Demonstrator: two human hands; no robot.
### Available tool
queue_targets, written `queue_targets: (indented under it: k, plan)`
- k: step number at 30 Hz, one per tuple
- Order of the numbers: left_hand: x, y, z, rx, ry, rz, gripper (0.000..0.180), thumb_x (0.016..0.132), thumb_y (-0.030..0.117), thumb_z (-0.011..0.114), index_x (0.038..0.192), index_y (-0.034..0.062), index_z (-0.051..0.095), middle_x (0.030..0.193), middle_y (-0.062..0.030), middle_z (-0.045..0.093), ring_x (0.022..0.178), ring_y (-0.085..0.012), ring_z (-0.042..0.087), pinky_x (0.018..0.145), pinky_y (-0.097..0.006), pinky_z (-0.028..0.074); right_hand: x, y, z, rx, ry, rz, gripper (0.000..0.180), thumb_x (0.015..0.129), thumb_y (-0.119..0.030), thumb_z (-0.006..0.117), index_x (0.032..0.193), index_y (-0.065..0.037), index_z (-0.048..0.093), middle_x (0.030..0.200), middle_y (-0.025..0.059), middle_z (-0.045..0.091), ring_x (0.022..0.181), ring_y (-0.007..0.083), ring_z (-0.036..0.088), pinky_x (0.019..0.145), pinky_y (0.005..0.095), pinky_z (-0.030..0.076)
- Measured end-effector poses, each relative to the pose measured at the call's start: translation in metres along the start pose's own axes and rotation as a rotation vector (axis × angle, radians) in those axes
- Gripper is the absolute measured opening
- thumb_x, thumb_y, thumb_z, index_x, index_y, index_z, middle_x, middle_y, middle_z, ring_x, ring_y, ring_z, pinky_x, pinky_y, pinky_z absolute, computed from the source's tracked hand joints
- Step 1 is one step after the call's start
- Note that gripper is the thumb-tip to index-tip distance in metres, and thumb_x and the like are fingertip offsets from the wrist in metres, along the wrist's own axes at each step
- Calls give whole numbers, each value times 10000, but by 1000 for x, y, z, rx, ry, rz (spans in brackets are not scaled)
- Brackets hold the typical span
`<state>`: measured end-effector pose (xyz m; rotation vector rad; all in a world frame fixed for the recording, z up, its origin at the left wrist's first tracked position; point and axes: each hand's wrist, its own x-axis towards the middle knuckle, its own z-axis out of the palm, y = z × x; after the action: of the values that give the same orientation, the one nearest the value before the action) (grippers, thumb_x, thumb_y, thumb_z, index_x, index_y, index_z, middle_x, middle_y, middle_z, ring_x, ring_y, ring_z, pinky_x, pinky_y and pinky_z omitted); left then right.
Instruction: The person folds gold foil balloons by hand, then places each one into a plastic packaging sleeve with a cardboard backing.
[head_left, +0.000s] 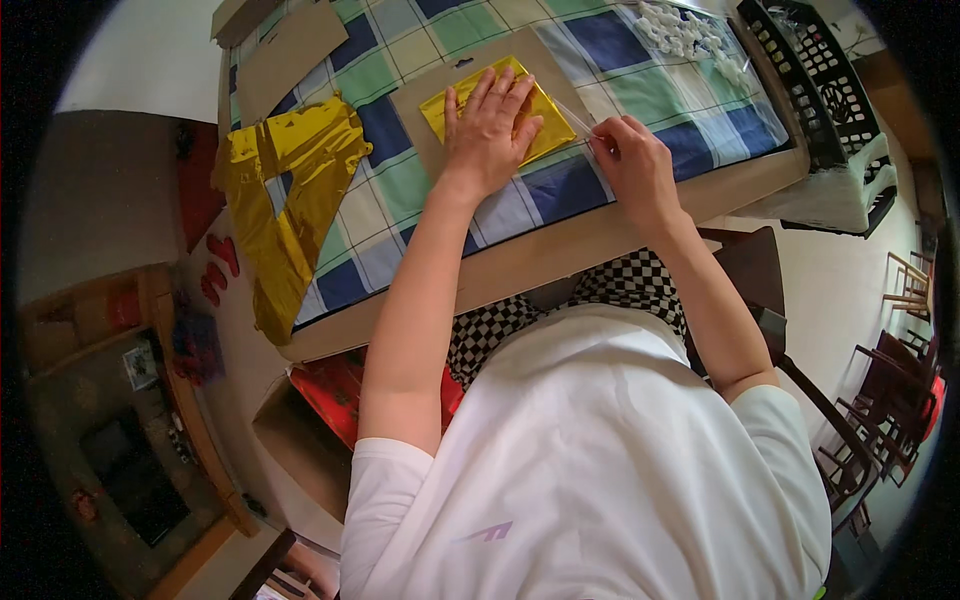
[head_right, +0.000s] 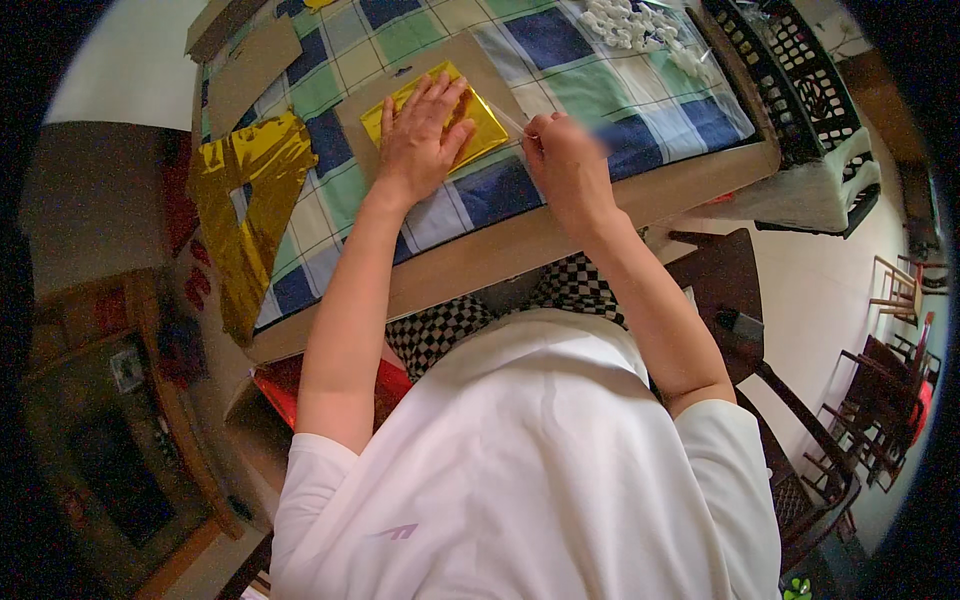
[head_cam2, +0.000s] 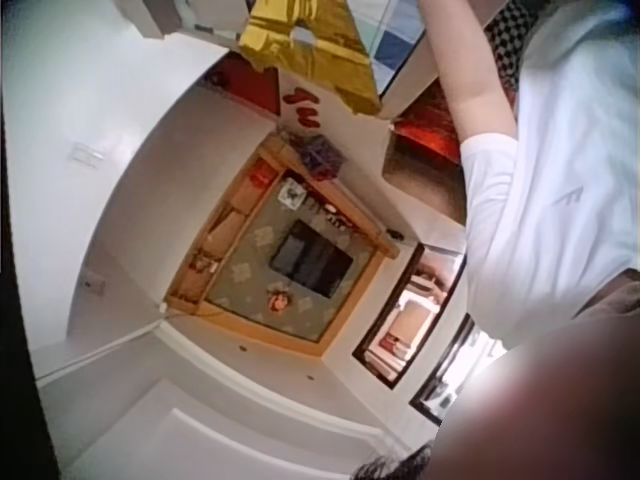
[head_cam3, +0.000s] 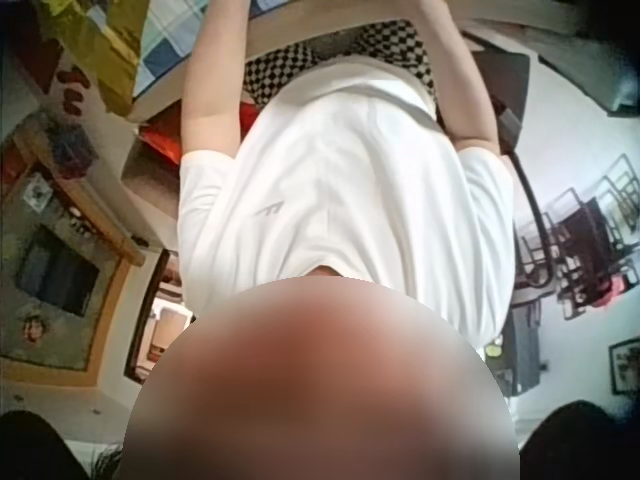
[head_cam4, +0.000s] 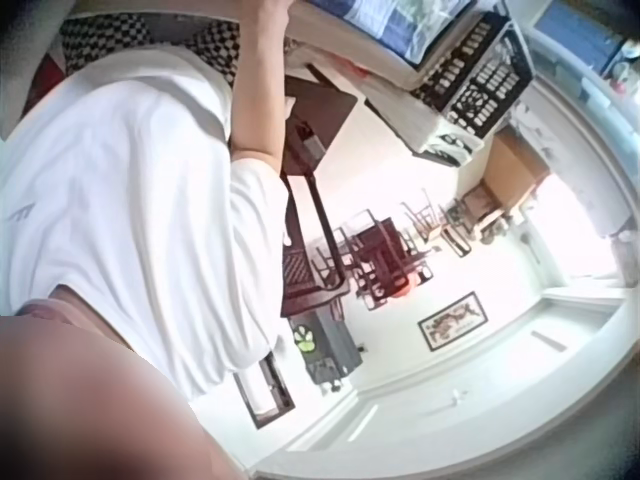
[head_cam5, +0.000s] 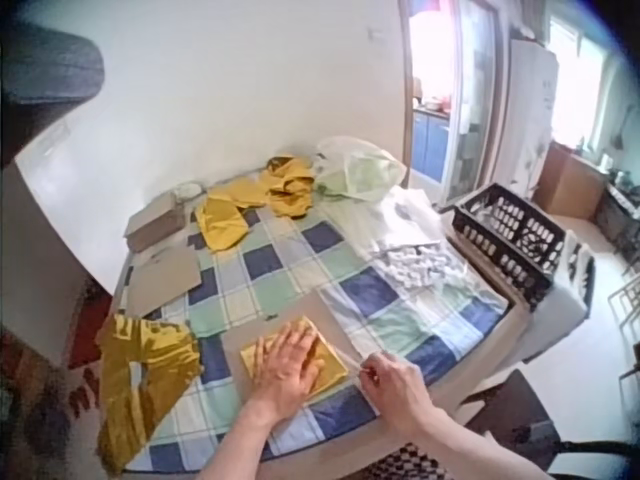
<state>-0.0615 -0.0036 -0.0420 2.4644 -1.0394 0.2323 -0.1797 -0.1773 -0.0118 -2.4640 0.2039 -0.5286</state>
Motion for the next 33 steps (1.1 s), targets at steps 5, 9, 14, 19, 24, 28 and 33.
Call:
queue_targets:
  k: [5, 9, 14, 19, 24, 28, 33]
  plan:
    - [-1, -1, 0, 8, -3, 7, 482, 943, 442, 498, 1391, 274, 445, 1471, -59, 420, 1409, -241, 310, 1132, -611, 119, 2, -4, -5, 58, -44, -53, 75, 856, -23, 636, 931, -16, 644, 864, 139, 616, 726, 306, 646, 664, 356, 518]
    - [-2, -2, 0, 40, -9, 11, 452, 943, 436, 500, 1369, 288, 470, 1471, -59, 419, 1409, -246, 310, 1129, -616, 123, 8, -3, -6, 80, -70, -80, 108, 851, -17, 639, 957, -27, 656, 886, 148, 607, 751, 318, 632, 671, 364, 508]
    - [1, 0, -1, 57, -10, 28, 417, 945, 418, 503, 1338, 278, 508, 1472, -70, 415, 1409, -256, 306, 1123, -622, 132, 16, 2, -8, 110, -117, -237, 127, 839, -4, 643, 963, -29, 658, 888, 130, 593, 750, 321, 607, 681, 364, 503]
    - [-1, 1, -5, 50, -34, 19, 432, 947, 420, 496, 1357, 287, 496, 1489, -68, 395, 1405, -266, 312, 1127, -606, 120, -1, 11, -17, 108, -62, -99, 118, 841, -9, 645, 954, -41, 658, 860, 112, 585, 720, 294, 610, 652, 340, 504]
    - [0, 1, -5, 54, -44, 18, 434, 948, 419, 490, 1359, 281, 504, 1494, -67, 392, 1399, -277, 321, 1128, -591, 121, 1, 14, -11, 86, 20, -53, 100, 836, -22, 656, 932, -47, 655, 842, 102, 585, 692, 272, 616, 620, 327, 501]
    - [1, 2, -5, 57, -58, 17, 441, 943, 429, 493, 1362, 294, 491, 1500, -62, 378, 1407, -270, 306, 1137, -592, 111, 7, 11, 0, 81, 84, -148, 100, 829, -21, 658, 926, -47, 650, 829, 103, 582, 697, 290, 610, 622, 346, 501]
    - [0, 1, -5, 61, -62, 15, 442, 943, 428, 495, 1364, 294, 494, 1503, -60, 374, 1409, -268, 303, 1139, -590, 108, 8, 9, -1, 90, 91, -187, 105, 822, -20, 657, 923, -48, 647, 836, 113, 585, 728, 309, 611, 637, 366, 504]
